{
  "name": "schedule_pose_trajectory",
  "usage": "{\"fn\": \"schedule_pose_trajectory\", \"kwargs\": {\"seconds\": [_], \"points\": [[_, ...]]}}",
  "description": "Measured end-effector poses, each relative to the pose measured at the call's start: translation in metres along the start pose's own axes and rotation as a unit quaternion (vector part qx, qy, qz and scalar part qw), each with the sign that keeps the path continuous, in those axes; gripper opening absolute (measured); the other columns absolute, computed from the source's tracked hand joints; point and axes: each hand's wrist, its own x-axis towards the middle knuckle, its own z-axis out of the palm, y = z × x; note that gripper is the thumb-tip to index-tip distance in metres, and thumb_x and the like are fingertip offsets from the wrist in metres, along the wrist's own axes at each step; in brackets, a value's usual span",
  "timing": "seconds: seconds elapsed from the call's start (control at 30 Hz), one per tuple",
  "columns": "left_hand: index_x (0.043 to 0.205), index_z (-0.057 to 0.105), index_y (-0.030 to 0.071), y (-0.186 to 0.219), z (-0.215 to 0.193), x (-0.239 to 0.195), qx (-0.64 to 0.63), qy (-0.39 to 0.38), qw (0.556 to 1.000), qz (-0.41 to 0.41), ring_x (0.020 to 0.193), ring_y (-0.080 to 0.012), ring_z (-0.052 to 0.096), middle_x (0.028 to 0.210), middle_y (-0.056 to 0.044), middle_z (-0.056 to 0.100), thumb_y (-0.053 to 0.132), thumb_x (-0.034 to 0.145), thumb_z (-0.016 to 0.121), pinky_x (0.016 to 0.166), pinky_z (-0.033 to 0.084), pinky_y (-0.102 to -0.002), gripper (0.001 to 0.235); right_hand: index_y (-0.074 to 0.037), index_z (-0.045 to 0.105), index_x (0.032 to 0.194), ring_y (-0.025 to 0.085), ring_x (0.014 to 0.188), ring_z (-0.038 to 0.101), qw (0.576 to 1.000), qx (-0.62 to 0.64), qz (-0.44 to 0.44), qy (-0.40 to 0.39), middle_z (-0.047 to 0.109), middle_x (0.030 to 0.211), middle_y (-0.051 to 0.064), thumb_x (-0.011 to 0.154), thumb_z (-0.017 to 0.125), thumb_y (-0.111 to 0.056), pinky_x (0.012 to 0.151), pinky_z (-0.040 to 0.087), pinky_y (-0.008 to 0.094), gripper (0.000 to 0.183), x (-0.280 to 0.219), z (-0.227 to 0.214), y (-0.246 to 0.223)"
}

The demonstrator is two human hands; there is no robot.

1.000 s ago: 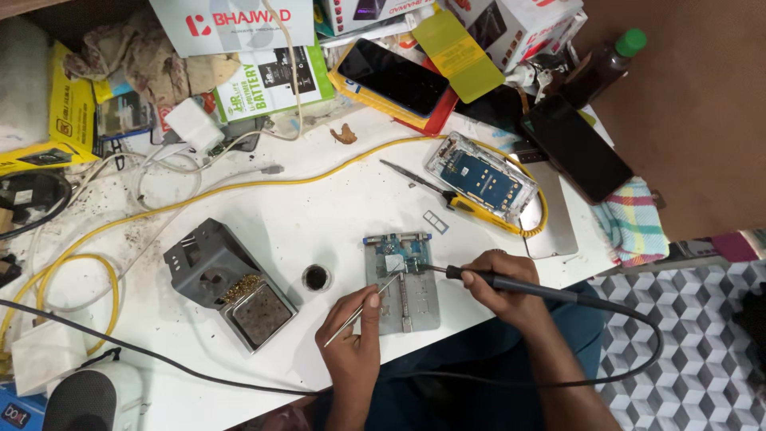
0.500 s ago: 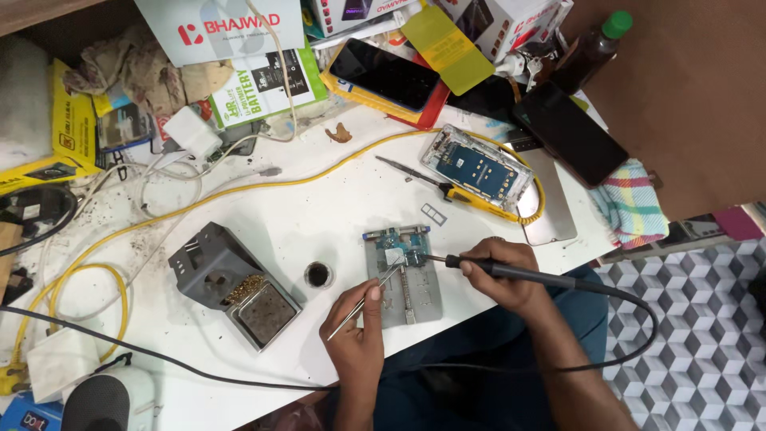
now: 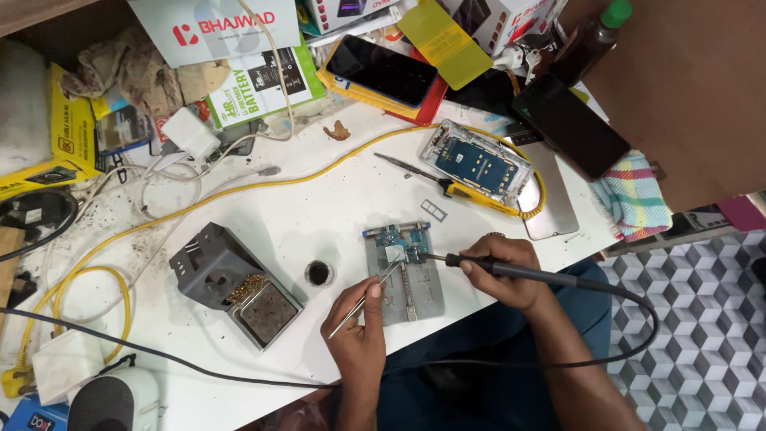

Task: The person uses a soldering iron and tweezers to apply solder to a small circuit board held in a vise. The person repeatedly dips the soldering iron tip into a flux container and applies solder to specific points on the board.

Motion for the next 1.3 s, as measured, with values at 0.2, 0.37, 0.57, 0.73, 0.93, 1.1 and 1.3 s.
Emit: {"fn": "schedule_pose_trajectory", "kwargs": {"seconds": [0.2,0.37,0.57,0.73,0.93,1.1,1.3], "points": [[0.106,0.076,-0.004,0.0019,-0.0005,0.0002,0.015,0.002,1.0,0.013,0.084,-0.0163,0.073,0.095,-0.014,0.077,0.014,0.097,0.068,0.074,0.058,-0.027,0.022,-0.003,0.071,0.084,0.016,0.058,0.071,0.999,0.006,0.028,-0.019,0.074,0.074,0.008,0.082,0.077,-0.014,0.053,0.051,0.028,0.013,0.0003,-0.0012,-0.0021],[0.107,0.076,-0.004,0.0002,0.0006,-0.0005,0.003,0.003,1.0,-0.003,0.085,-0.0165,0.073,0.096,-0.015,0.077,0.015,0.097,0.068,0.074,0.059,-0.028,0.023,-0.004,0.071,0.083,0.016,0.056,0.069,1.0,-0.003,0.014,-0.012,0.072,0.071,0.008,0.084,0.077,-0.015,0.051,0.049,0.029,0.013,0.0015,-0.0007,-0.0013],[0.107,0.076,-0.004,-0.0017,0.0013,-0.0005,-0.013,0.006,1.0,-0.017,0.087,-0.0171,0.074,0.097,-0.015,0.077,0.016,0.097,0.069,0.074,0.06,-0.028,0.024,-0.004,0.07,0.082,0.015,0.057,0.07,0.999,-0.001,0.03,-0.014,0.072,0.07,0.007,0.086,0.076,-0.018,0.051,0.05,0.028,0.015,0.0029,-0.0014,-0.0022],[0.107,0.076,-0.004,-0.0006,0.0008,-0.0006,-0.006,0.004,1.0,-0.017,0.088,-0.0167,0.074,0.098,-0.015,0.077,0.016,0.097,0.068,0.076,0.06,-0.027,0.024,-0.003,0.07,0.083,0.016,0.058,0.069,0.999,0.014,0.045,-0.008,0.073,0.072,0.007,0.086,0.076,-0.017,0.053,0.049,0.028,0.015,0.0019,-0.0012,-0.0048],[0.107,0.076,-0.004,0.0015,0.0003,0.0001,0.012,0.005,1.0,-0.017,0.087,-0.0163,0.074,0.097,-0.014,0.077,0.015,0.097,0.068,0.076,0.059,-0.027,0.023,-0.003,0.071,0.083,0.015,0.058,0.068,0.999,0.012,0.042,-0.011,0.072,0.071,0.008,0.086,0.075,-0.018,0.053,0.049,0.028,0.016,0.0019,-0.0017,-0.0033],[0.107,0.076,-0.004,-0.0001,0.0005,-0.0001,-0.002,0.005,1.0,-0.008,0.087,-0.0171,0.073,0.097,-0.015,0.077,0.015,0.097,0.069,0.076,0.06,-0.028,0.023,-0.003,0.07,0.082,0.013,0.058,0.069,0.999,0.015,0.046,-0.022,0.073,0.069,0.006,0.088,0.074,-0.02,0.053,0.05,0.027,0.018,0.0009,-0.0022,-0.0009],[0.108,0.076,-0.004,-0.0014,0.0002,0.0,-0.016,0.001,1.0,-0.005,0.088,-0.0173,0.074,0.098,-0.016,0.076,0.015,0.097,0.068,0.076,0.061,-0.028,0.023,-0.004,0.072,0.083,0.015,0.057,0.067,0.996,0.008,0.085,-0.007,0.073,0.068,0.006,0.087,0.074,-0.021,0.051,0.049,0.028,0.018,0.0,0.0,-0.001]]}}
